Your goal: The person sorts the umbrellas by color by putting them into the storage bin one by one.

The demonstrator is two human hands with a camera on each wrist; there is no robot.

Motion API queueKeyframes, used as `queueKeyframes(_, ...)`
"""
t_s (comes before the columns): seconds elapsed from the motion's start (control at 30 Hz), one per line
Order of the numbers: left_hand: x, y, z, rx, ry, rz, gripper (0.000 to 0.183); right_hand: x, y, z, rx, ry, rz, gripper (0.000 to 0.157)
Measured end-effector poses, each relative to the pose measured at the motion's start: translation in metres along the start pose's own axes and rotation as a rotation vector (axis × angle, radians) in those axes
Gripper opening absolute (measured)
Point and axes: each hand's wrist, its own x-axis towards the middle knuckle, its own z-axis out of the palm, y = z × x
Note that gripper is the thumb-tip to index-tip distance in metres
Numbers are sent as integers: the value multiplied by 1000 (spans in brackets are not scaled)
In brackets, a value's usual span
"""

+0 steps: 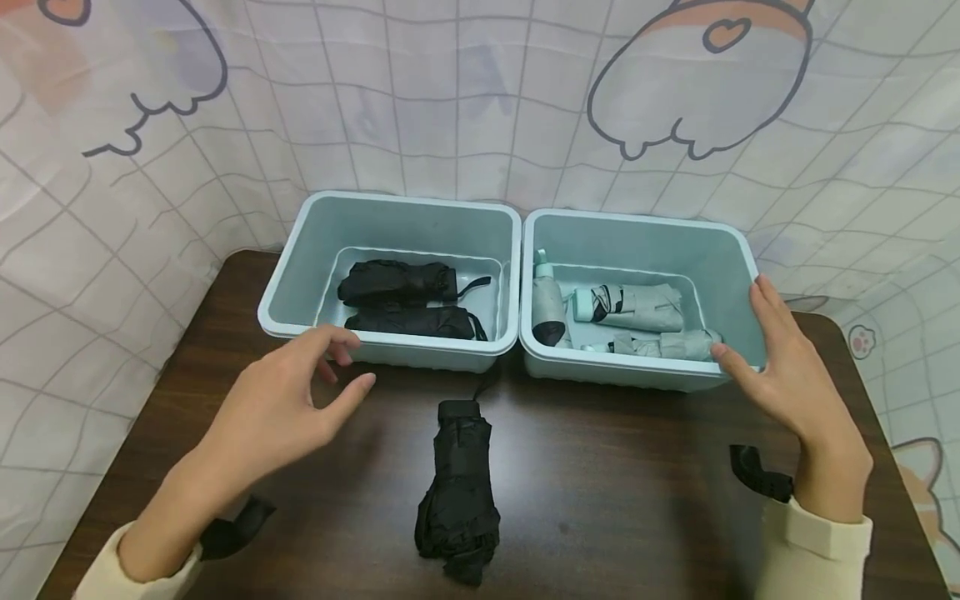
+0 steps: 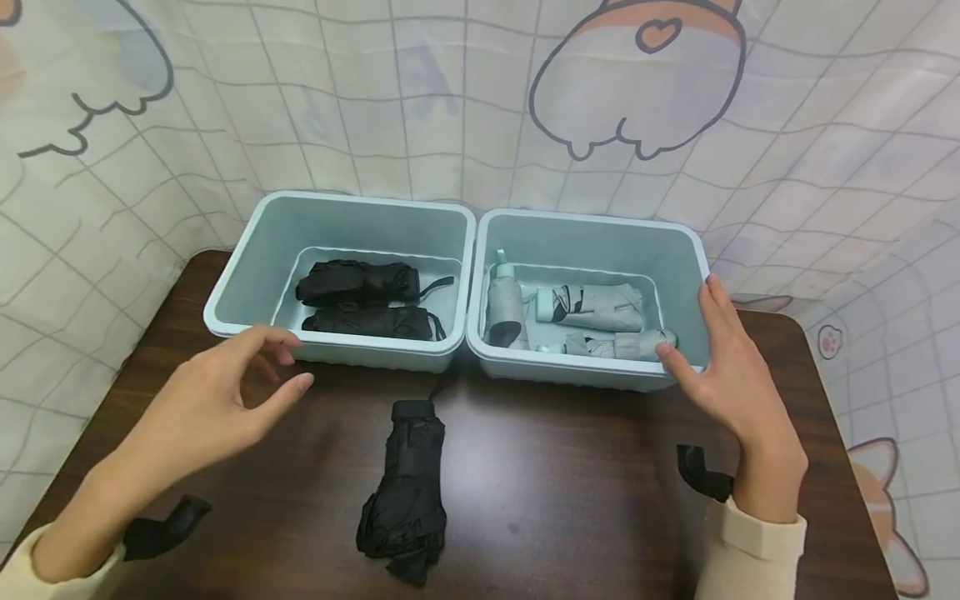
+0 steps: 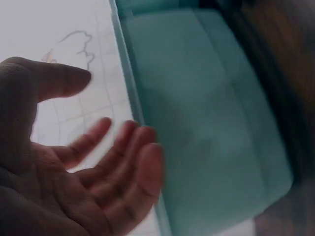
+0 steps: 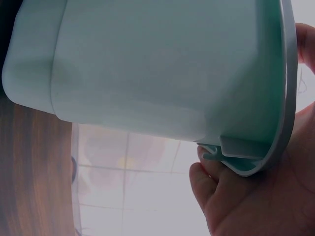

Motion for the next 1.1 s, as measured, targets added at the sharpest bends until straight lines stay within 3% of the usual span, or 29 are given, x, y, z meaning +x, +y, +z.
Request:
queueKeyframes(0.13,-8,3,18,-69,-140,-113,37,0,1,0,3,2,1,90)
queueKeyframes(0.4,-21,4,55,-166,-197,-202,45,0,1,-1,-4,1,-1,90)
queueKeyframes(0.67,-21,14,80,-241,-341,-357,69,-1,2,1,18,-2,-2,90)
queueKeyframes(0.83,-21,19,92,-237,-364,-371,71,-1,1,2,17,3,-6,90)
queueKeyframes(1.1,-24,25,106,-248,-326,-398,66,-1,1,1,7,8,-10,89)
